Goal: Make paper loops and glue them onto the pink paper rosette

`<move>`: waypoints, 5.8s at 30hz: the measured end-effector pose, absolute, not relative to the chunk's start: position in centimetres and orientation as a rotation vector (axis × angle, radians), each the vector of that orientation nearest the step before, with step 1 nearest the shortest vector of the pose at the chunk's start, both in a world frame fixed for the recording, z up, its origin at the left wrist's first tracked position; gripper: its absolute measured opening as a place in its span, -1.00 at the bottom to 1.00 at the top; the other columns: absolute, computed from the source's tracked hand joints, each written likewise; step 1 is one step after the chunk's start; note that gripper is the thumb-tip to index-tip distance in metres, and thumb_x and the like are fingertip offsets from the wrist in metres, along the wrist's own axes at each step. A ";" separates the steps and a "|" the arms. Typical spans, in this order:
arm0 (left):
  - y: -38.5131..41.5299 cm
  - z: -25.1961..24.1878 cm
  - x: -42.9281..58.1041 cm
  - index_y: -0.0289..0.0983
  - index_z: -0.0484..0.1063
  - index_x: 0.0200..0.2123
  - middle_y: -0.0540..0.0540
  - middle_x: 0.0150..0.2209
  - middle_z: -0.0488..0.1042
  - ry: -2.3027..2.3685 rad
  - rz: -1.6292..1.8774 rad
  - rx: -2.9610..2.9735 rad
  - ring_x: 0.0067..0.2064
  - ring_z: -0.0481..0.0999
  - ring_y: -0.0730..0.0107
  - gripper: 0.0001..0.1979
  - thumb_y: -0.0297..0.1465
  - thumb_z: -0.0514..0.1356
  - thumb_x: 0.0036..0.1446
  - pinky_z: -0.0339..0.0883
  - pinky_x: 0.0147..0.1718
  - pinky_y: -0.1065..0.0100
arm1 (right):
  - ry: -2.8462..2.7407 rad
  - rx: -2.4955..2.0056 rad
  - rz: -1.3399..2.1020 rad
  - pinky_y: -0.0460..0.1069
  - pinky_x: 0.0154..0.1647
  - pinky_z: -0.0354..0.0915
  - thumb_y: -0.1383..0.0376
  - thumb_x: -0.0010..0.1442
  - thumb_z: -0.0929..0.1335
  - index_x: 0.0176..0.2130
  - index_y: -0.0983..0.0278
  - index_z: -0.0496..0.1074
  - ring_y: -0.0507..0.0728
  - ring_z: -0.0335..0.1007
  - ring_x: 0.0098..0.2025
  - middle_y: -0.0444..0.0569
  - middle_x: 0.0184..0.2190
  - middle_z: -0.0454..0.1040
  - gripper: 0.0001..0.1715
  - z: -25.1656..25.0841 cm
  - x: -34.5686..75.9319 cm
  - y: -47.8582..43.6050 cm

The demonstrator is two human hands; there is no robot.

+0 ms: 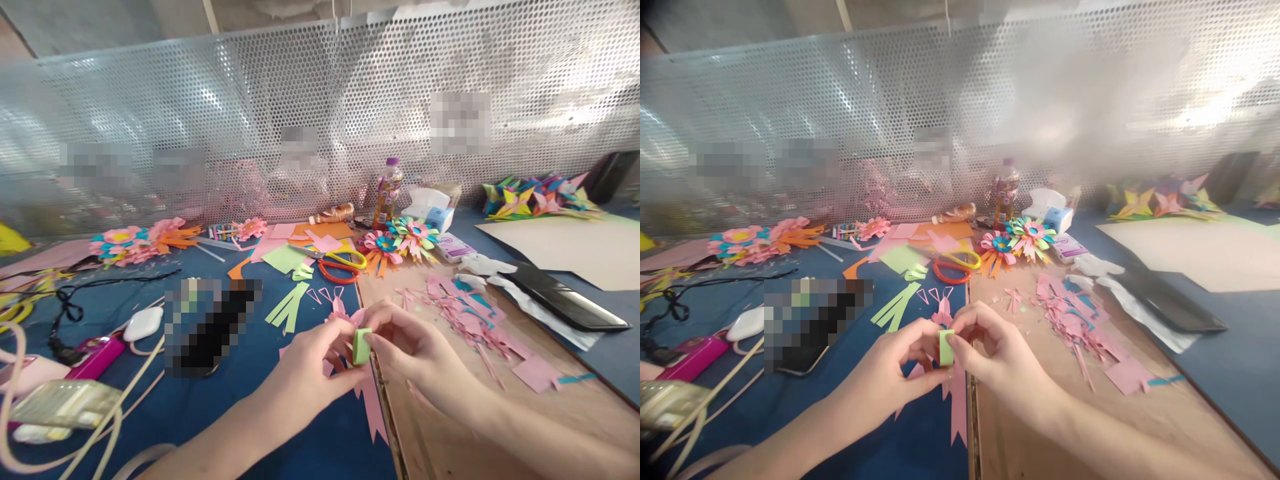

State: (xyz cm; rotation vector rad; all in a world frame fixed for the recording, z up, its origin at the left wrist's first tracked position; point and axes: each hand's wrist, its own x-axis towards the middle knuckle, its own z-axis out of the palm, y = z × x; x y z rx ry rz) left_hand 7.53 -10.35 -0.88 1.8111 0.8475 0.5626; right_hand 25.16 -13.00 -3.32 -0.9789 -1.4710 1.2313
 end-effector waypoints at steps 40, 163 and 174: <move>-10.3 -0.4 7.0 -0.25 0.34 -0.14 0.01 -0.31 0.45 0.843 0.417 1.932 -0.34 0.44 0.46 -0.73 -0.40 0.22 0.04 0.36 -0.32 0.43 | -1.451 -0.940 1.238 -0.05 -0.21 0.25 0.23 0.22 0.30 -0.35 0.23 0.31 0.03 0.29 -0.21 -0.12 -0.28 0.28 -0.87 -3.6 25.3 -12.9; -10.4 -0.9 7.3 -0.24 0.39 -0.33 0.07 -0.39 0.45 0.877 0.434 1.992 -0.39 0.40 0.53 -0.93 -0.39 0.13 0.14 0.27 -0.38 0.50 | -1.727 -0.996 0.949 -0.02 -0.32 0.19 0.37 0.19 0.27 -0.31 0.20 0.24 0.05 0.21 -0.29 -0.12 -0.29 0.26 -0.94 -3.5 25.5 -13.4; -10.5 -0.7 7.3 -0.26 0.40 -0.31 0.03 -0.38 0.45 0.872 0.426 1.998 -0.39 0.39 0.52 -0.92 -0.40 0.13 0.13 0.28 -0.38 0.50 | -1.727 -0.996 0.930 -0.02 -0.31 0.20 0.43 0.15 0.25 -0.33 0.21 0.23 0.06 0.21 -0.29 -0.11 -0.30 0.25 -0.89 -3.3 25.4 -13.4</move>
